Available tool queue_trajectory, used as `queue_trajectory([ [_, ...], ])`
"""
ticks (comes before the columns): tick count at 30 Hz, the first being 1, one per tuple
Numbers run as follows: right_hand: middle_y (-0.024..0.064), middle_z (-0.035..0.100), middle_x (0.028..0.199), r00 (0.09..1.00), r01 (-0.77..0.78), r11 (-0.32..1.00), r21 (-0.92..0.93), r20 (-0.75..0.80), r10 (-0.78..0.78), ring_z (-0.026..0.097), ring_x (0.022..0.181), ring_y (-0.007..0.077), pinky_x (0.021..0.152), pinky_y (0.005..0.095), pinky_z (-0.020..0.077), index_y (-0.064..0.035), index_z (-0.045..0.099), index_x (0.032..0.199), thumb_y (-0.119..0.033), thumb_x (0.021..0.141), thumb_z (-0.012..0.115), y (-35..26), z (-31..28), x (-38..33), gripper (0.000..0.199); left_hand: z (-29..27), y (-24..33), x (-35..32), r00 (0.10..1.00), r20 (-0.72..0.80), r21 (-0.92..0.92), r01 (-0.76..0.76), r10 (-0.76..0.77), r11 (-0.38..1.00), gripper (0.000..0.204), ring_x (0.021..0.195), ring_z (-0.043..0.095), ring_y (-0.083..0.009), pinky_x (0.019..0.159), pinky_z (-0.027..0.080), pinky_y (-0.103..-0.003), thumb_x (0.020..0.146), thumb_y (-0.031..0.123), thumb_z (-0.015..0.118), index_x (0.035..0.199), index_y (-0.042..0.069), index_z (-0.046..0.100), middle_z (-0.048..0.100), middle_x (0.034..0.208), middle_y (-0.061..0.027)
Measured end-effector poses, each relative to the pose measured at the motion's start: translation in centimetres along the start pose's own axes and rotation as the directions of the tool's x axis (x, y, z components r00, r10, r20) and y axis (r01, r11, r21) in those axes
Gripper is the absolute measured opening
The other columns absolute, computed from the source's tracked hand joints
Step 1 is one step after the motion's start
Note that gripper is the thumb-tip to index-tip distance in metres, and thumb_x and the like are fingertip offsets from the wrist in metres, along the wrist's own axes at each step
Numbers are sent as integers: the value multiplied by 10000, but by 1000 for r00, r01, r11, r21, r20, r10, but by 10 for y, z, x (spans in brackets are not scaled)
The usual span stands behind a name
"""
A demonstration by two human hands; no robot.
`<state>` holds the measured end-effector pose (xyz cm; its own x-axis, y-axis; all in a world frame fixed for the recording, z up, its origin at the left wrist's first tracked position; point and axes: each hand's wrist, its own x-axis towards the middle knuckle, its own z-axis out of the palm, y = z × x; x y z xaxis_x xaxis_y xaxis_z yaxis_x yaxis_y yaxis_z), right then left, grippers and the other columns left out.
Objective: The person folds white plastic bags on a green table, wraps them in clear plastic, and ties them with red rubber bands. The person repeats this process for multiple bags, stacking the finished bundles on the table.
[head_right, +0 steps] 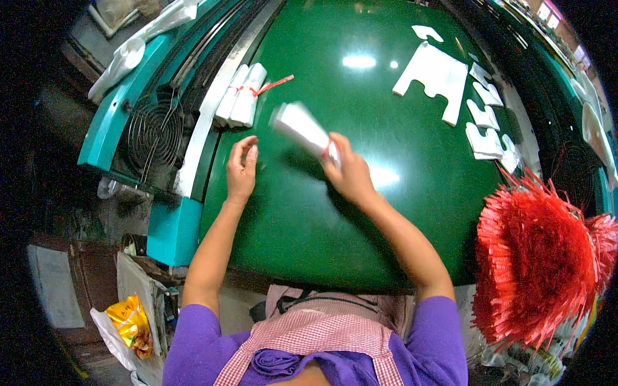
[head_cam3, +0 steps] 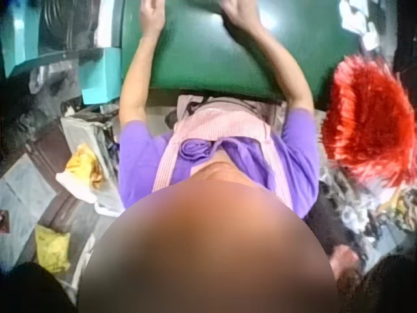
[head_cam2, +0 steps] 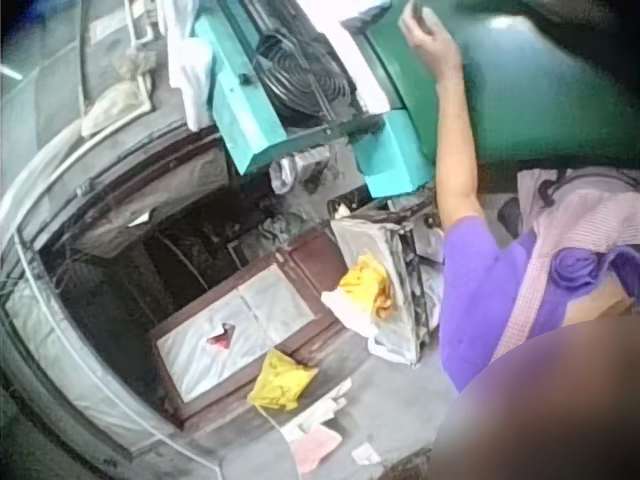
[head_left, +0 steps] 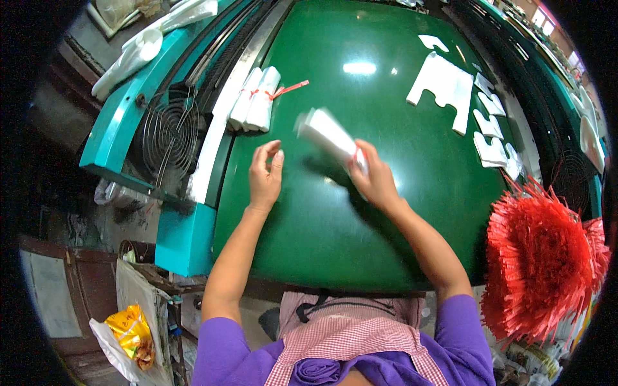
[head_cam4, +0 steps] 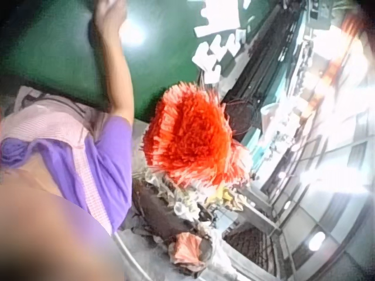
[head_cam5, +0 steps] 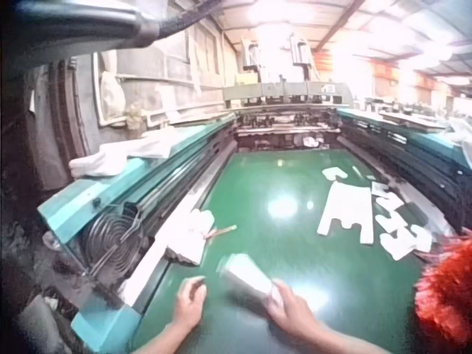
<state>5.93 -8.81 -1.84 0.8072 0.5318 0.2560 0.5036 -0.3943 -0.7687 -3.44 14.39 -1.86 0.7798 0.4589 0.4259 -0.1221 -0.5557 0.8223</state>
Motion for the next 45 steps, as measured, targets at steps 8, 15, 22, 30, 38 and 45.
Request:
queue_trajectory([
  [8,177,514,1217,909,258,808,-529,-149,-389,417,1214,322,968,486,350,-33,483,1230,-330,857,586,79,27,137,488,9,-88,93,894,396,735,-446,210,511,290,1317,306,-302,1056,254,-488,852,216,581,1131,139,610,421,1364,-66],
  [15,145,530,1078,898,-384,543,-747,-438,33,480,1073,297,894,451,397,-46,547,1086,-358,846,569,203,-130,149,394,25,-93,88,929,335,690,-357,159,630,307,1370,246,-275,1086,187,-492,870,123,509,1169,128,577,368,1428,-43],
  [22,128,569,925,981,-128,587,-799,-190,-45,563,903,269,736,377,496,-25,605,900,-371,837,585,149,-97,98,353,27,-93,89,916,335,708,-399,220,583,369,1370,241,-282,1083,184,-509,877,168,513,1245,140,522,353,1442,-44],
  [30,129,597,942,929,144,927,-347,370,-5,588,894,293,760,397,484,-52,600,969,-253,826,599,-1,-62,-65,246,44,36,-68,470,828,98,-658,306,747,549,1350,280,-338,1081,182,-545,790,344,644,1289,171,497,383,1418,-107],
  [38,210,249,1466,966,198,809,-554,252,-63,185,1384,329,1120,439,162,22,318,1375,-457,897,472,27,-28,-61,694,-23,73,-138,371,918,122,-603,141,788,761,1376,233,-297,1094,151,-530,739,443,666,1376,133,390,297,1471,-95],
  [45,229,286,1432,942,287,859,-424,285,-174,259,1337,386,1062,496,257,7,392,1312,-394,790,655,6,-78,-129,709,-22,65,-156,450,867,149,-643,213,751,689,1363,254,-321,1101,158,-512,678,291,710,1308,158,463,321,1452,-119],
])
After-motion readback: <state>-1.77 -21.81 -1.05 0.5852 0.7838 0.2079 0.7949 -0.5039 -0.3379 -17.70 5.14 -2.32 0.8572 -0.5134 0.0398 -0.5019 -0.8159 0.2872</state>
